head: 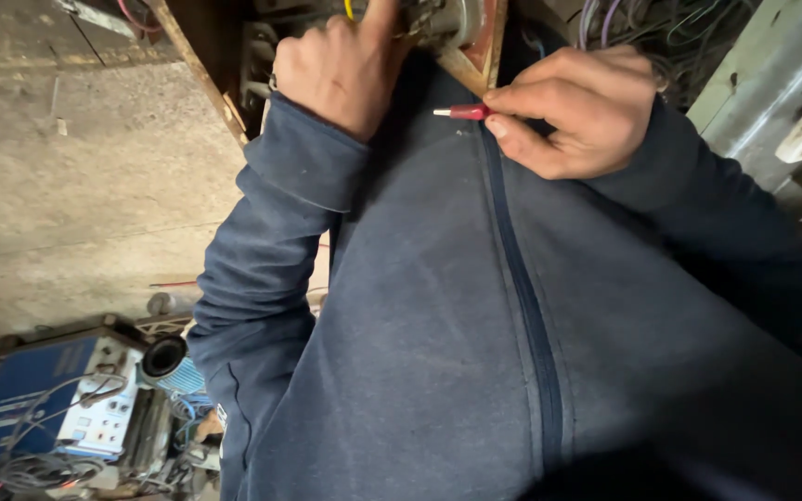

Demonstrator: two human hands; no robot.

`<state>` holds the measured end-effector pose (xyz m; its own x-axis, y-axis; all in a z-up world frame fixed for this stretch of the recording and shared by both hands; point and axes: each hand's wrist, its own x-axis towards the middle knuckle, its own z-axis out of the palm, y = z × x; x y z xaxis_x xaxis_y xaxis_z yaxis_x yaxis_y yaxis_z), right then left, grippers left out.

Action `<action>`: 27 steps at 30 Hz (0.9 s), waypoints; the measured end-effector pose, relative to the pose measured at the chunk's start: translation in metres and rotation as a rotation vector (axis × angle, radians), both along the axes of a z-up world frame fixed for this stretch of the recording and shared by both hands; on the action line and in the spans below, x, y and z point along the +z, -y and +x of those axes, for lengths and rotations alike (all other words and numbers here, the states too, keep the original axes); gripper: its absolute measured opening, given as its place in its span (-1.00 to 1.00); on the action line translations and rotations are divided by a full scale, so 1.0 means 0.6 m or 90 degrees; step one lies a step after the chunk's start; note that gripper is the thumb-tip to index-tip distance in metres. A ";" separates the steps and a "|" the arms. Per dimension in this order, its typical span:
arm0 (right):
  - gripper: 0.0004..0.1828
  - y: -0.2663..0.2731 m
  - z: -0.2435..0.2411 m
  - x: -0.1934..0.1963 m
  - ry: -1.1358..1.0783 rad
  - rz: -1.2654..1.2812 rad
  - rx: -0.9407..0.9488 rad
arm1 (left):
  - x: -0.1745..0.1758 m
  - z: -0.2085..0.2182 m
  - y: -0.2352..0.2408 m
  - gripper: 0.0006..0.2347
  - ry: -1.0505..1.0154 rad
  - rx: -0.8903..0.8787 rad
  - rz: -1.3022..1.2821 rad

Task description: Testing electrical components and connections using multimeter probes in a workshop environment.

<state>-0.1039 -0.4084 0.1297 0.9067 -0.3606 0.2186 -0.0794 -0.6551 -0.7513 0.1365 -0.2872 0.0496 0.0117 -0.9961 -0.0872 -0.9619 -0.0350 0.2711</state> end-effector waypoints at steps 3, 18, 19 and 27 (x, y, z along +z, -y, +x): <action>-0.79 0.000 -0.002 0.009 -0.014 0.014 -0.016 | 0.005 0.001 0.003 -0.67 -0.020 -0.002 0.020; -0.81 -0.002 -0.007 -0.014 0.044 0.026 -0.060 | 0.012 0.002 0.002 -0.53 0.026 -0.012 0.083; -0.81 -0.002 -0.009 -0.015 0.044 0.027 -0.062 | 0.011 0.003 0.002 -0.53 0.026 -0.014 0.084; -0.80 0.003 0.006 0.000 0.022 0.010 -0.043 | -0.001 0.009 -0.003 -0.58 -0.017 -0.021 0.070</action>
